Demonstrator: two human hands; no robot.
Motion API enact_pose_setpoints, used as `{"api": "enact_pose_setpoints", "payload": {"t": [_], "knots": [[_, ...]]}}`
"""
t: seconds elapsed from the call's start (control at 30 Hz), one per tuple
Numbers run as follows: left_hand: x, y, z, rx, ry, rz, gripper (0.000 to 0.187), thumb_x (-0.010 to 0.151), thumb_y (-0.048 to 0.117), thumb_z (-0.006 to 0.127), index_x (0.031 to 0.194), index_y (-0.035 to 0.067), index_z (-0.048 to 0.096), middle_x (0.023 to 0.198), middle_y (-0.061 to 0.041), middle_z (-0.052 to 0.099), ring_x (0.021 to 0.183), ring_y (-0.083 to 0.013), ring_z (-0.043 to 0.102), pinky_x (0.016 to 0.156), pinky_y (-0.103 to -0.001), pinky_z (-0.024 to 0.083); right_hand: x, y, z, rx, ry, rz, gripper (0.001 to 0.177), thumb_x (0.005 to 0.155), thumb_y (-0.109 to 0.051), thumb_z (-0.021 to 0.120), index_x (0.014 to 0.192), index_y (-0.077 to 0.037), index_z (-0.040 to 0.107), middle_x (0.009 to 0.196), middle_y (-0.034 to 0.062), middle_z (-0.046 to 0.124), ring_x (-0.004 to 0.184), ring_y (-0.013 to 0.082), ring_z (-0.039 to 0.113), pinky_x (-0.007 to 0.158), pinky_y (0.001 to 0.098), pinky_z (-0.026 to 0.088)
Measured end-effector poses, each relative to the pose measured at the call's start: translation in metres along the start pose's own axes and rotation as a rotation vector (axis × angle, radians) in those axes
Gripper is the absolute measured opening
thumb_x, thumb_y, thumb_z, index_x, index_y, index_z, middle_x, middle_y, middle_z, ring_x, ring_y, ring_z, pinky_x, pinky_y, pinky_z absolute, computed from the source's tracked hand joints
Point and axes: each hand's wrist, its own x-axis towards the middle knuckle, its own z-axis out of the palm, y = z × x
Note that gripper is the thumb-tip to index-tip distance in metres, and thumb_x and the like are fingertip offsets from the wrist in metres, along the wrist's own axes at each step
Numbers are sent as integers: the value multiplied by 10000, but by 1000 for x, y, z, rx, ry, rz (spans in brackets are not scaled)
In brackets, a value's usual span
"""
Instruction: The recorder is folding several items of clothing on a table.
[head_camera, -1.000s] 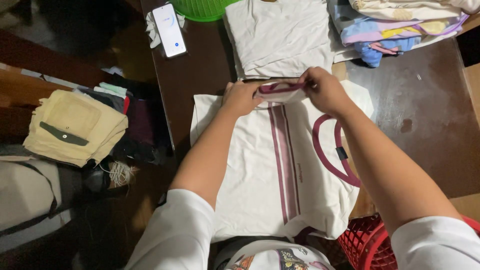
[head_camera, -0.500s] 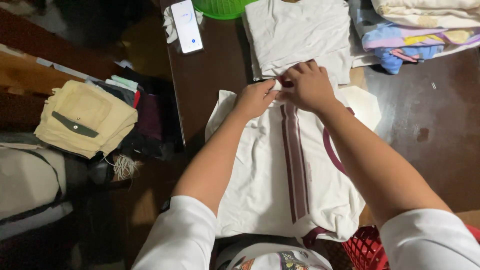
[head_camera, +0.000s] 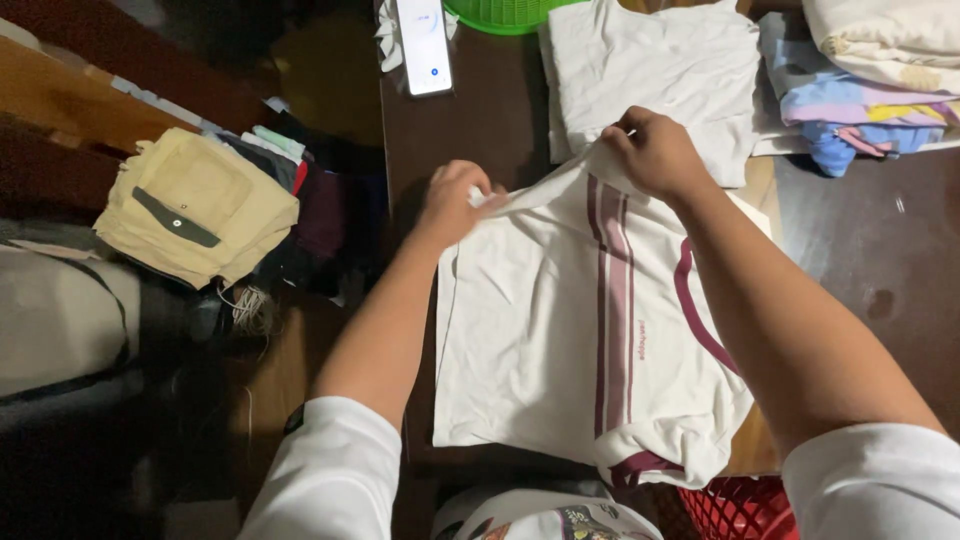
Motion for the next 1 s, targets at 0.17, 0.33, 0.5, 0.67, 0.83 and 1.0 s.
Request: {"api": "enact_pose_setpoints", "payload": {"t": [0.17,0.33,0.5,0.67,0.83,1.0], "knots": [[7,-45,30,-68,-99,-749,359,925,396,786,1066,88,668,1145,-176,654,1021,-417,622,870,-499,514,1,-18,-9,-61,-45,9,355,1019,-377,680,1093,-33,724,907,192,732,829,314,719,769,403,547],[4,-11,-17,-187,-51,-853,379,885,419,749,943,47,703,956,-148,742,884,-304,709,798,-416,553,-22,-32,-35,-16,-35,-16,329,1064,-341,648,1116,-17,677,937,197,723,837,309,708,751,402,536],[-21,-18,-54,-229,194,-910,413,938,462,680,878,55,712,849,-127,750,811,-289,688,717,-403,518,-48,-18,-53,27,-21,7,312,1075,-307,622,1088,4,647,942,196,720,869,302,708,781,381,531],[-29,-47,-45,-1333,430,-1161,468,1021,546,645,1025,91,537,922,-33,639,858,-210,638,757,-386,475,-52,-11,-45,207,-156,-28,290,1076,-291,596,1110,-4,626,976,182,713,901,234,649,805,346,514],[-37,21,-42,-859,325,-1165,687,946,585,641,1342,31,545,1203,-80,669,1069,-215,634,916,-403,499,-62,-55,-47,138,-114,-44,277,1093,-284,572,1141,-21,645,1023,145,722,918,210,653,842,327,501],[-51,17,-1,-662,97,-1106,812,794,498,822,1360,10,504,1224,-134,661,1080,-213,636,929,-379,521,-63,-49,-39,194,-117,-18,294,1097,-300,574,1151,-19,638,1014,148,720,950,219,656,867,328,508]]}}
